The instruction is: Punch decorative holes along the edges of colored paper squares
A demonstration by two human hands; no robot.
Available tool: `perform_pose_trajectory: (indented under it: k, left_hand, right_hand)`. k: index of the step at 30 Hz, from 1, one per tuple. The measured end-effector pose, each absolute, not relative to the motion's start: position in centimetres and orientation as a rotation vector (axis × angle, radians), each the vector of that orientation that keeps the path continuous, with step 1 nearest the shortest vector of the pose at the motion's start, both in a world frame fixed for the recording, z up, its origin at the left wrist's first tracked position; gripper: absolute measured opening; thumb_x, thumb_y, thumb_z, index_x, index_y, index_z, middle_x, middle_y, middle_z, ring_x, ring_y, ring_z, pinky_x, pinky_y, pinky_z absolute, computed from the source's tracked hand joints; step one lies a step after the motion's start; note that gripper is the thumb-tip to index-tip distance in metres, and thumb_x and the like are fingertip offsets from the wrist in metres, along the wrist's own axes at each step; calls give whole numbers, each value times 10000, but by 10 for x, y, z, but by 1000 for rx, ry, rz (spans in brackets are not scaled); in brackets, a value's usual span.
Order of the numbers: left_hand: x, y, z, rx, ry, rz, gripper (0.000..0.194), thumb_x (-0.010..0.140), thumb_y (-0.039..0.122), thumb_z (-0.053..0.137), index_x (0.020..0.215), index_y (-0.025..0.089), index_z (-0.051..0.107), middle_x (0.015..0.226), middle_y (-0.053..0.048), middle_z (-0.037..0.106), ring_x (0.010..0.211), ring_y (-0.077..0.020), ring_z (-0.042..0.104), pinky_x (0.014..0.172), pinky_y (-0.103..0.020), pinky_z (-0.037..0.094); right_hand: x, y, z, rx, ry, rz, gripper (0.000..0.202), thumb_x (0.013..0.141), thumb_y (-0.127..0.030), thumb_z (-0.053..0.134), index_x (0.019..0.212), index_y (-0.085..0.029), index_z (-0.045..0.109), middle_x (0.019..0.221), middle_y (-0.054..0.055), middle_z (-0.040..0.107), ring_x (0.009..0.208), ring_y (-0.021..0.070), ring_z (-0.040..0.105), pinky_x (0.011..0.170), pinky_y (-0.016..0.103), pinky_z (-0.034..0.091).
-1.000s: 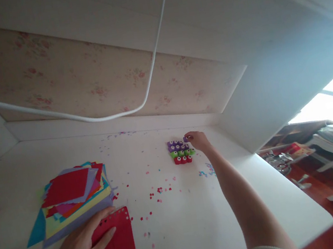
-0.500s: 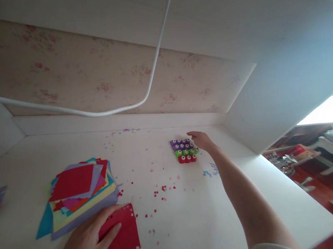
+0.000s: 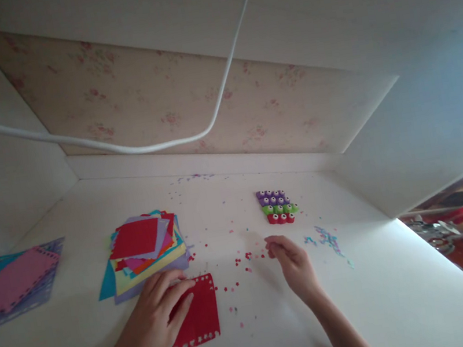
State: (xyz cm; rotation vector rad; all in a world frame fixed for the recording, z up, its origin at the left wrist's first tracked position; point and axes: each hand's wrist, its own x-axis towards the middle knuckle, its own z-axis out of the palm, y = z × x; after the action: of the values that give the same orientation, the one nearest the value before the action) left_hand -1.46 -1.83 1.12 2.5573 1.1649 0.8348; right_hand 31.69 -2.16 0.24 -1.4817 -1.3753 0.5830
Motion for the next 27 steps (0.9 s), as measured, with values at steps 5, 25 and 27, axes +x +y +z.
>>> perform_pose_trajectory:
  k: [5, 25, 27]
  left_hand:
    - [-15, -19, 17, 2575, 1104, 794, 132, 942, 150, 451, 895, 202, 563, 865, -44, 604, 825, -193, 556, 800, -376, 468]
    - [-26, 8, 2, 2434, 1199, 888, 364, 905, 163, 522, 610, 216, 315, 544, 50, 368, 540, -122, 376, 590, -297, 331]
    - [-26, 10, 3, 2445, 1182, 878, 362, 906, 167, 523, 606, 215, 326, 541, 49, 373, 538, -120, 384, 587, -294, 331]
  right_hand:
    - [264, -50, 2, -1488, -1548, 507, 205, 956, -307, 474, 1003, -236, 660, 877, 58, 673, 774, 185, 643, 684, 315, 544]
    - [225, -36, -14, -1819, -1953, -30, 342, 965, -319, 482, 1254, -172, 591, 1339, 109, 596, 1268, 274, 518, 1104, 498, 377]
    - [223, -35, -12, -1835, -1941, -18, 337, 967, -316, 481, 1247, -171, 600, 1345, 109, 592, 1266, 268, 524, 1118, 498, 363]
